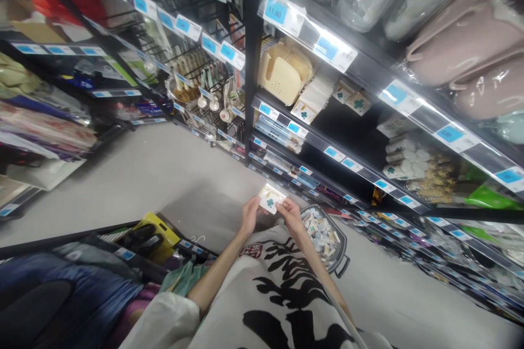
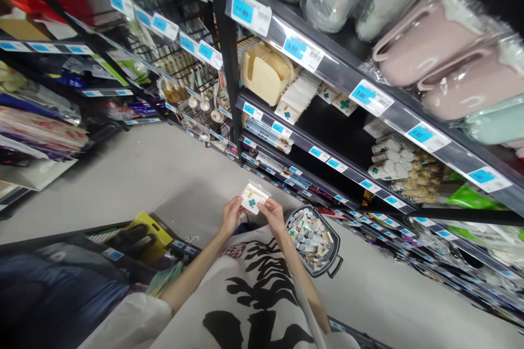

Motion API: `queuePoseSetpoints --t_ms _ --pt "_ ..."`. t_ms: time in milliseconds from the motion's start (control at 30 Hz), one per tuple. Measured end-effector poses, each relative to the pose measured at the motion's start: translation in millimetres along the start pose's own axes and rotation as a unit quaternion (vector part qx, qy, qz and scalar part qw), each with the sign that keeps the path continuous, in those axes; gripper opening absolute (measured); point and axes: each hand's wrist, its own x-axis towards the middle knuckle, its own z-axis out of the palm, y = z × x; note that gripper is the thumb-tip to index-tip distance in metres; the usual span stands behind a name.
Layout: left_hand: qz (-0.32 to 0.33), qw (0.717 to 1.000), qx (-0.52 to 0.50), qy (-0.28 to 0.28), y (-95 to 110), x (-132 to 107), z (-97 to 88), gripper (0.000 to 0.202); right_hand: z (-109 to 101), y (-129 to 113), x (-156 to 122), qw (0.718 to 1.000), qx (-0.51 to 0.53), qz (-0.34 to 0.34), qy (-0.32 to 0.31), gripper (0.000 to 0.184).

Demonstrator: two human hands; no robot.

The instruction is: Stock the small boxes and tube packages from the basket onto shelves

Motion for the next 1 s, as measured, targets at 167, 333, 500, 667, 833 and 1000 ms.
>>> queuePoseSetpoints --t_ms 167,333,500,667,833,1000 --pt "-0.031 0.998 -0.049 0.004 8 -2 -9.8 0.049 13 -1 0 1.0 -0.005 -0.006 -0.001 0.053" --pt "-0.02 0.999 0.004 -0.041 24 2 -30.5 0.052 22 -1 1 1.0 0.01 -0.019 -0.018 0.054" --pt "-0.034 0.99 0.071 -0.115 39 2 -45.4 0.052 17 -6 2 0.998 0.005 -0.03 -0.051 0.048" --pt "-0.035 0.972 0.133 -0.189 30 -2 -47.2 0.05 -5 -32 9 0.996 -0.028 -0.037 -0.07 0.049" --pt "-0.06 0.961 0.237 -0.13 -19 7 -67.0 0.05 -43 -102 29 0.989 -0.006 -0.142 0.034 0.059" --pt "-0.113 0.916 0.375 -0.09 -74 3 -129.1 0.039 -93 -198 78 0.953 -0.054 -0.255 0.152 0.047"
